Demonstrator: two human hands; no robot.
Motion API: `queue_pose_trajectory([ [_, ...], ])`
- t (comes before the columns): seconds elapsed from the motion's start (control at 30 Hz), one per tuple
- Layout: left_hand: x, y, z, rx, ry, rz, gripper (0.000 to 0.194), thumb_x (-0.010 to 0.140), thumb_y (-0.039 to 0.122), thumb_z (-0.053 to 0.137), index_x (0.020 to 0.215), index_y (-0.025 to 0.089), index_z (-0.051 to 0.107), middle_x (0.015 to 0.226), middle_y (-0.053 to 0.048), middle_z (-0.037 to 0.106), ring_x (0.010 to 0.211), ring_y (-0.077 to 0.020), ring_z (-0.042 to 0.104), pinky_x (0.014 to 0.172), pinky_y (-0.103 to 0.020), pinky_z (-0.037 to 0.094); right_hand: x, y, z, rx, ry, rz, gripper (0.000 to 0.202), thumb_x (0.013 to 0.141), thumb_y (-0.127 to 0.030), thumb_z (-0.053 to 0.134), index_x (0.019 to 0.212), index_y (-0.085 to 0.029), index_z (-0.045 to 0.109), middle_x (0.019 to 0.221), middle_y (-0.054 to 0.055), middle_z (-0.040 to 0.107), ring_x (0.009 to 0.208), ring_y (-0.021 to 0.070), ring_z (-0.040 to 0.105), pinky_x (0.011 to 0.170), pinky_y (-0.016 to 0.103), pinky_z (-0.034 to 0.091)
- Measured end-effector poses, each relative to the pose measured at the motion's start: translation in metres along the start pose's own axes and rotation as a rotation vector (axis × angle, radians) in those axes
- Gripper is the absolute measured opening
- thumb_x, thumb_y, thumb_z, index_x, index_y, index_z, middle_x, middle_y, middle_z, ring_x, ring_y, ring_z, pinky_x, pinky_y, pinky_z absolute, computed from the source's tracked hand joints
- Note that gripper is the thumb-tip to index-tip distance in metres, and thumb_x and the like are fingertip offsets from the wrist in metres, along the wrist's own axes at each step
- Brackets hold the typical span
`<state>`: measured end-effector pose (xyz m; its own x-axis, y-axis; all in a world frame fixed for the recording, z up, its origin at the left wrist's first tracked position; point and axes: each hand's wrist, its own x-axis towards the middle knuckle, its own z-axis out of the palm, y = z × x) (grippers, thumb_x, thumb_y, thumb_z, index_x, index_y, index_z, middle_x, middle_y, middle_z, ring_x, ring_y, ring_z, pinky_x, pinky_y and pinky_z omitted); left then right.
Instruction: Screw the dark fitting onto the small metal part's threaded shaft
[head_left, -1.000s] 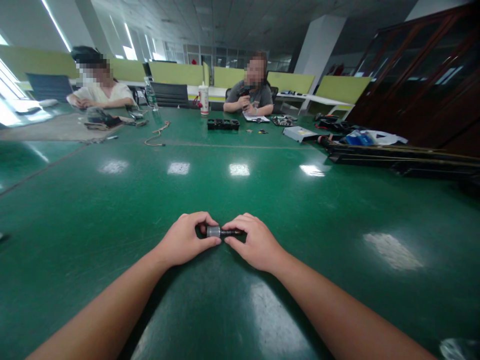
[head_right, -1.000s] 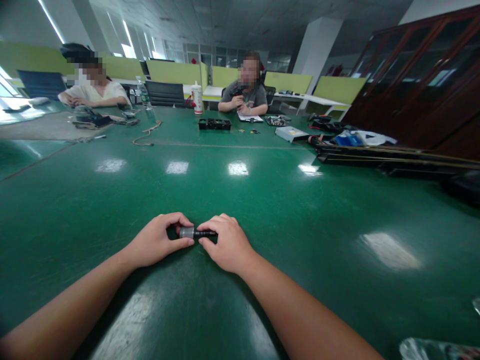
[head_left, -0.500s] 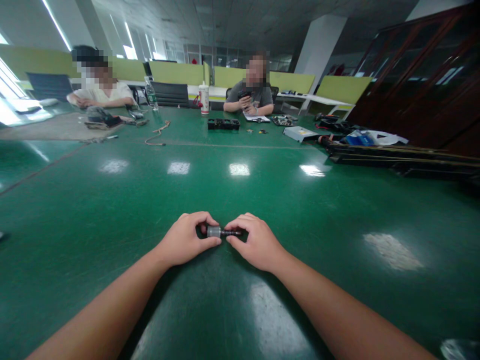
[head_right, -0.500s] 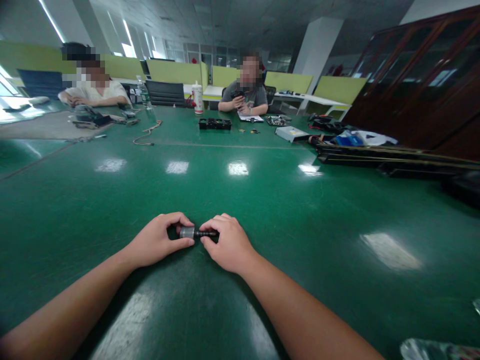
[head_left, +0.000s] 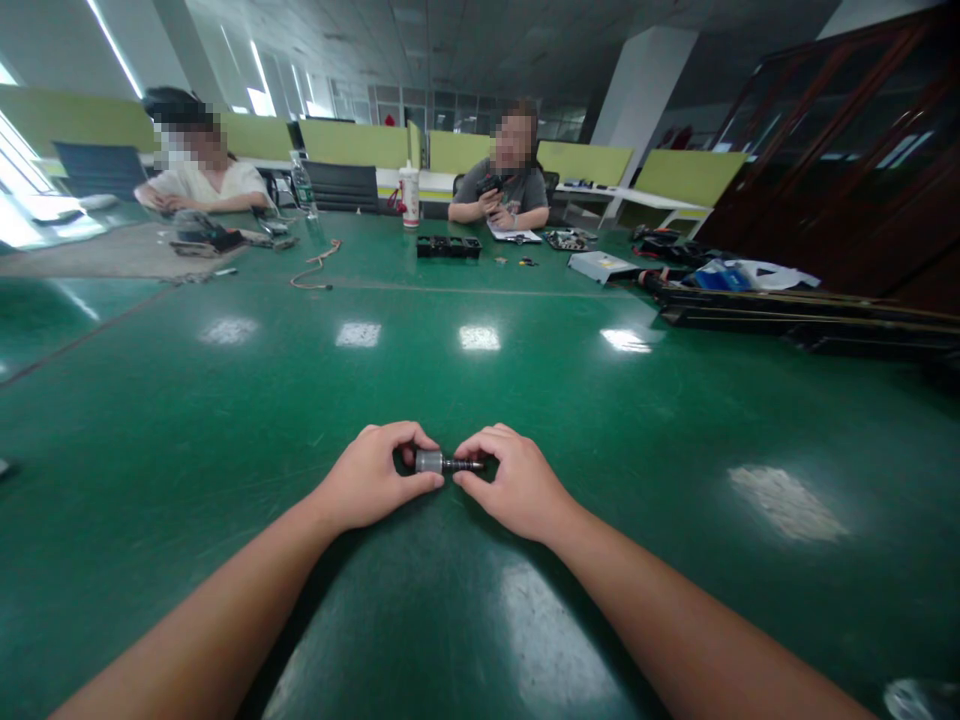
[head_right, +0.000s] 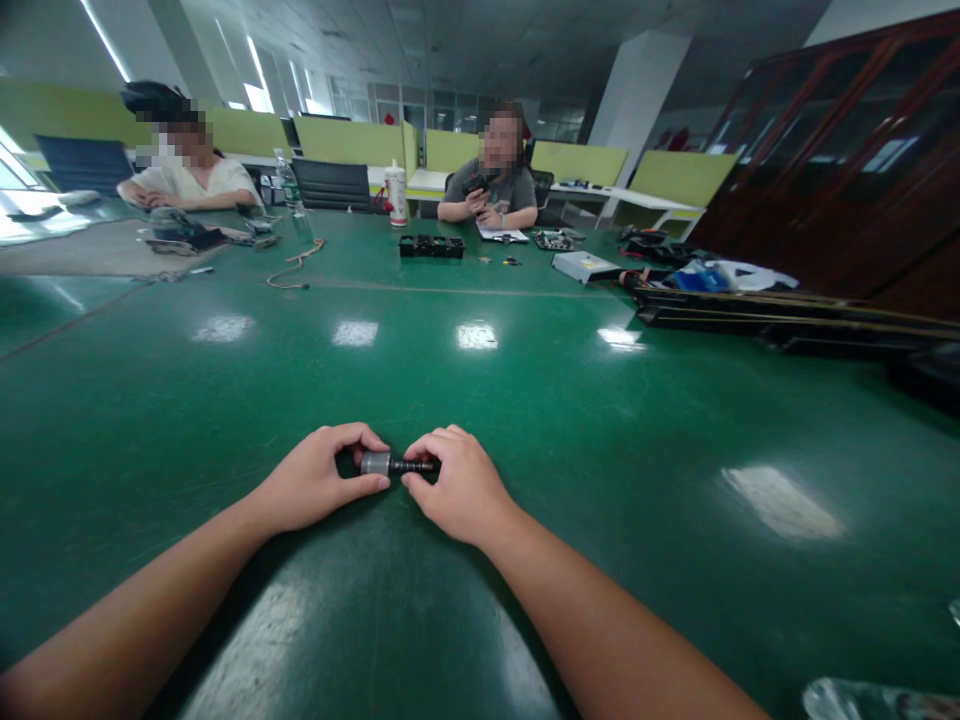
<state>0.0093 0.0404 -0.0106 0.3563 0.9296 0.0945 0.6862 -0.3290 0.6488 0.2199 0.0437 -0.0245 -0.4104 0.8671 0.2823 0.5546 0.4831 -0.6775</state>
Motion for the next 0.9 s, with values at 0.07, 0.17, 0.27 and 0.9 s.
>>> queue_pose_trajectory([
  [0.07, 0.0, 0.0, 0.0, 0.001, 0.001, 0.002, 0.02, 0.075, 0.035, 0.075, 0.087, 0.021, 0.069, 0.078, 0.002, 0.067, 0.074, -0.0168, 0.061, 0.068, -0.027, 0.043, 0.0, 0.0, 0.0, -0.003, 0.003, -0.001, 0.012, 0.075, -0.012, 0.069, 0.083, -0.021, 0.068, 0.081, 0.001, 0.068, 0.081, 0.0181, 0.057, 0.075, 0.032, 0.043],
  [0.17, 0.0, 0.0, 0.0, 0.004, 0.0, 0.006, 0.02, 0.076, 0.036, 0.074, 0.088, 0.021, 0.069, 0.078, 0.002, 0.067, 0.074, -0.017, 0.061, 0.068, -0.027, 0.043, 0.0, 0.001, 0.0, -0.022, 0.014, 0.011, 0.012, 0.075, -0.012, 0.069, 0.082, -0.021, 0.068, 0.08, 0.001, 0.068, 0.082, 0.0183, 0.057, 0.075, 0.032, 0.043],
  [0.27, -0.001, 0.0, 0.0, 0.01, -0.003, 0.001, 0.02, 0.076, 0.037, 0.073, 0.089, 0.021, 0.069, 0.078, 0.001, 0.068, 0.074, -0.0174, 0.061, 0.069, -0.028, 0.043, 0.0, 0.002, 0.0, -0.043, 0.038, 0.024, 0.012, 0.074, -0.011, 0.068, 0.082, -0.021, 0.069, 0.079, 0.001, 0.068, 0.081, 0.0179, 0.057, 0.075, 0.032, 0.043],
  [0.9, 0.001, 0.001, 0.0, -0.003, 0.018, -0.035, 0.019, 0.082, 0.034, 0.067, 0.096, 0.02, 0.066, 0.081, 0.001, 0.065, 0.073, -0.0173, 0.06, 0.067, -0.029, 0.043, 0.003, 0.018, -0.008, -0.192, 0.208, 0.176, 0.014, 0.07, -0.011, 0.064, 0.078, -0.021, 0.071, 0.077, 0.001, 0.066, 0.074, 0.0168, 0.059, 0.069, 0.029, 0.045],
])
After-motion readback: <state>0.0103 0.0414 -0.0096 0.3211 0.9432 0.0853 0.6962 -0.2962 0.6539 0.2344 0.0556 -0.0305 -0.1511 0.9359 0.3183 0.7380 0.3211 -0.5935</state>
